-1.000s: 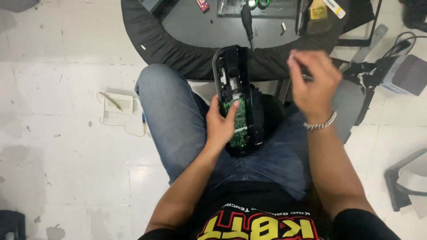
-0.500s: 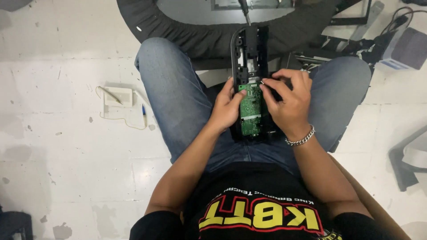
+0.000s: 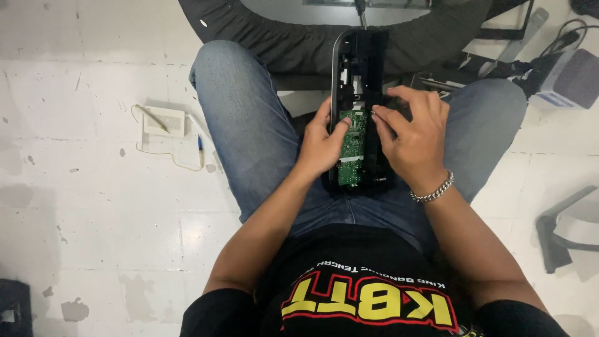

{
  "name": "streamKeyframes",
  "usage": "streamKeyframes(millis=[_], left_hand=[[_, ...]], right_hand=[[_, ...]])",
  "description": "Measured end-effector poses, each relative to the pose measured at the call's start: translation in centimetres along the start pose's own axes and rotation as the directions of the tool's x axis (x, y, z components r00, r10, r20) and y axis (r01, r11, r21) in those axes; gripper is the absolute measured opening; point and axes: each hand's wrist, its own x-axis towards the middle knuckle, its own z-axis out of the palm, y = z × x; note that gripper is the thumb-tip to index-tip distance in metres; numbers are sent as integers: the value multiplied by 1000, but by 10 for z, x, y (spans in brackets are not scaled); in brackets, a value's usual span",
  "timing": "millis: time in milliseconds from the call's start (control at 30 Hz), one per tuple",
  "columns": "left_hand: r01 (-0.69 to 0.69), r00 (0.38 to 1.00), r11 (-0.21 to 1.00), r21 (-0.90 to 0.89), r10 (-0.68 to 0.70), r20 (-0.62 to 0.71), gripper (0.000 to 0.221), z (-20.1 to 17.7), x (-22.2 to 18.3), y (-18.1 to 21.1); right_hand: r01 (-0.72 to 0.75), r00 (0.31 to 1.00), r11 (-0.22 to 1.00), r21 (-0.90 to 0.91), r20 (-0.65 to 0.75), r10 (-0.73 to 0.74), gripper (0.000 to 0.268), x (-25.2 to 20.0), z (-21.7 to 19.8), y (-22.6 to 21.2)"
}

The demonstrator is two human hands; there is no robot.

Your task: Assembling and repairing printer components, including fitting a circuit board into its housing and attaching the control panel faceplate.

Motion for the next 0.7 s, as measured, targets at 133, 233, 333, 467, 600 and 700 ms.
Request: streamKeyframes(millis=[133,233,333,467,600,700], left_hand=[[1,1000,999,34,-1,-13,56,1,-7,16],[-37,999,997,73,39,-21,56,0,-12,22],[-20,1000,999,50,20,-6,60,-3,-17,30],[-50,999,995,86,51,0,62,-1,-15,21],[-46,999,996,79,46,1,61,-2,-16,23],[-61,998,995,74,61,-3,62,-1,-17,25]], right_hand=[[-83,996,997,-7,22,83,13,-7,11,-1],[-134,991,990,-48,23,135,15,-12,19,-3],[-183,983,982,-37,2,183,17,-13,27,-2],[-206,978,978,-33,1,207,18,-17,34,0],[-221,975,975,-23,23,221,15,-21,40,3],[-178,984,982,-66,-5,178,14,-21,41,0]])
